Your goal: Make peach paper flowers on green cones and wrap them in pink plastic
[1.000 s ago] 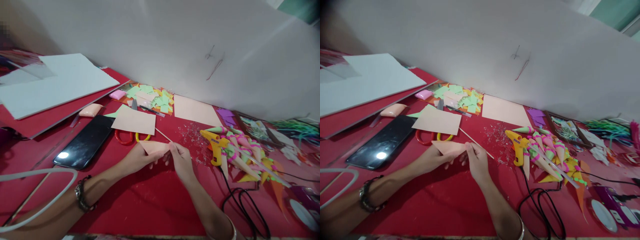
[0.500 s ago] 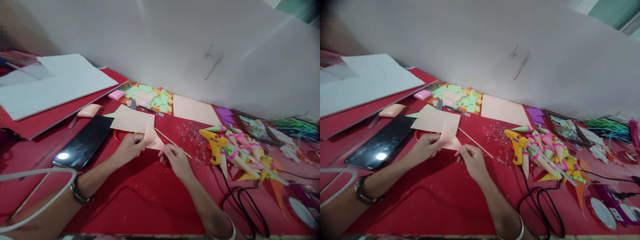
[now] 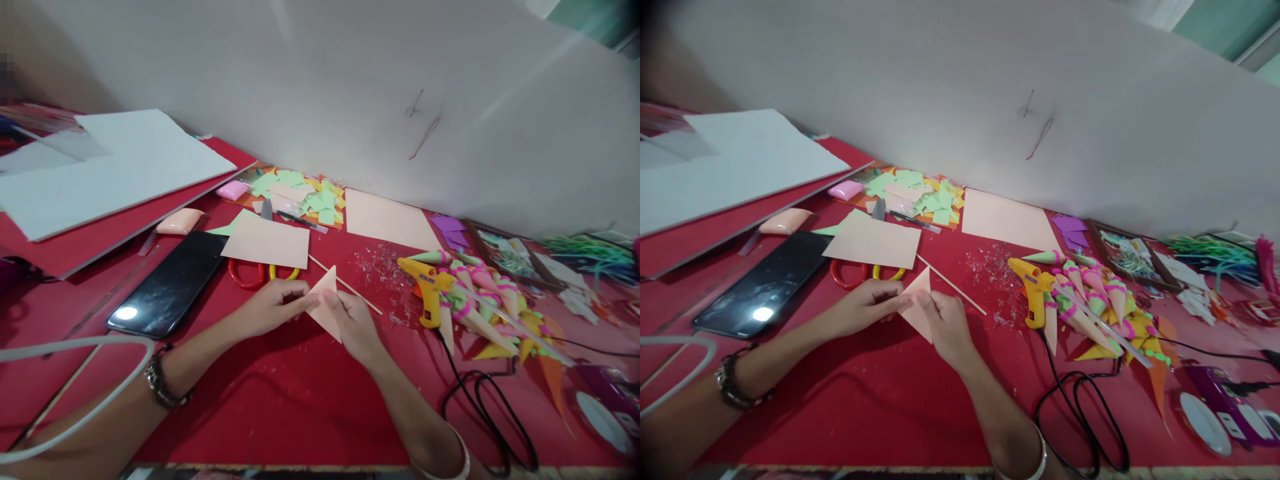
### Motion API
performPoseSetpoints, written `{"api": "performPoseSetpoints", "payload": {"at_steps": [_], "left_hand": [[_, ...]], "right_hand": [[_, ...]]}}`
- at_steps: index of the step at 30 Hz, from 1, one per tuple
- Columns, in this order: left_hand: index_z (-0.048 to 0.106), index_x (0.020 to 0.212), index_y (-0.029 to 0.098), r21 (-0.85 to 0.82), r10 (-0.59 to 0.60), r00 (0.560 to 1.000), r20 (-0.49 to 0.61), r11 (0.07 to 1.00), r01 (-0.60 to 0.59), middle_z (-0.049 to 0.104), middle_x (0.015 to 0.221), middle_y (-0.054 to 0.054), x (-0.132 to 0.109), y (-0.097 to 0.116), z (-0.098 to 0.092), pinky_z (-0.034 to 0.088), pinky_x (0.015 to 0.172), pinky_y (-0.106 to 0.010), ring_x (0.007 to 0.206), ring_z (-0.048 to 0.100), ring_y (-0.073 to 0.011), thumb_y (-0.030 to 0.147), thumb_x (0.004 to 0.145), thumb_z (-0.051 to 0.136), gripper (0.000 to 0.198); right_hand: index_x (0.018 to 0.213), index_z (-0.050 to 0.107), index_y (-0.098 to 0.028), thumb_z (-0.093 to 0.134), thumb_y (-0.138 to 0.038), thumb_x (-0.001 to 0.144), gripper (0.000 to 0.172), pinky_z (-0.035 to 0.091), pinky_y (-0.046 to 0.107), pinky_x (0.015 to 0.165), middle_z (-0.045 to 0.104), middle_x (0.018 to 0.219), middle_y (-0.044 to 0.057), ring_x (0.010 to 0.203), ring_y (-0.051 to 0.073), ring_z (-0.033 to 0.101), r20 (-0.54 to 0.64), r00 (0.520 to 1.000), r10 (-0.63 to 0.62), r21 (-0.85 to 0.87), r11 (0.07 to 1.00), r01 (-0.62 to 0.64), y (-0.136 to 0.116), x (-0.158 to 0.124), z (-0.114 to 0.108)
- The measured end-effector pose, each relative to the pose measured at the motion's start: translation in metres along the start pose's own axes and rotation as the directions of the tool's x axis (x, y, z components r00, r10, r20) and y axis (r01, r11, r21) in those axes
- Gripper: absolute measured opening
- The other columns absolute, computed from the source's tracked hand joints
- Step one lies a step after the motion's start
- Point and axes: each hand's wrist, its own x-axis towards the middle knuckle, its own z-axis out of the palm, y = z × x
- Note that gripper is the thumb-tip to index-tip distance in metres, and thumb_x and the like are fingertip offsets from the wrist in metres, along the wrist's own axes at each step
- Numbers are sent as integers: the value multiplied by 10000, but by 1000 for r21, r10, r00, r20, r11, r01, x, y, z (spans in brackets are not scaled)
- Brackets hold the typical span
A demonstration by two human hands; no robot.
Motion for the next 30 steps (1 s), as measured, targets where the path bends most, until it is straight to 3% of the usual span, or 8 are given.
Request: {"api": "performPoseSetpoints", "payload": {"at_steps": [3,7,10,12,14,16,22,30], "left_hand": [[430,582,141,54,34,999,11,998,-35,416,532,48,0,0,2,280,481,-170,500,393,-62,366,857,362,362],[391,516,144,146,6,997,-80,989,6,413,462,51,-1,0,5,271,473,-174,446,395,-59,371,869,337,422],[389,492,147,145,-34,985,-170,988,59,378,417,58,-1,-1,4,256,453,-178,418,379,-61,386,860,351,440],[395,493,147,89,-67,970,-232,992,90,365,415,61,-1,-1,3,252,444,-179,412,362,-59,383,861,342,440],[390,492,147,23,-91,961,-262,995,101,361,430,61,-2,-2,1,248,440,-180,416,344,-57,374,865,327,441],[376,497,149,-26,-89,963,-255,996,86,365,457,56,-2,-3,1,252,448,-181,439,340,-59,366,865,316,432],[323,534,164,-93,-83,975,-205,994,65,298,517,50,-3,-7,3,233,455,-192,488,290,-70,404,838,345,388],[392,533,151,-126,-72,997,-4,989,71,393,512,45,-5,1,5,296,503,-197,494,373,-77,341,857,306,385]], "right_hand": [[526,356,-169,360,-432,844,412,202,222,443,266,488,-52,472,70,285,7,1000,-11,-55,998,12,2,-1,3],[506,357,-172,345,-421,851,426,227,220,436,277,467,-54,449,73,300,-15,999,-44,-115,993,42,1,-1,4],[804,529,-173,461,-388,803,226,354,220,524,464,613,-25,559,107,441,-95,985,-146,-142,981,132,-3,-1,2],[1132,431,-204,591,-372,714,478,421,262,686,537,888,33,781,157,512,-86,968,-234,-145,965,220,-7,-2,0],[1225,360,-236,659,-355,651,658,414,308,811,499,1068,64,954,195,486,16,954,-301,-155,941,299,-11,-4,-2],[1189,412,-245,650,-319,666,579,395,332,864,487,1110,68,1014,206,466,96,938,-333,-160,925,344,-14,-5,-3],[1037,525,-226,524,-151,761,286,402,304,843,563,1003,41,954,171,514,77,923,-377,-24,925,380,-18,-3,-7],[731,615,-197,532,-217,776,97,418,269,713,607,765,17,754,151,551,-29,968,-248,95,964,250,-17,-1,-7]]}}
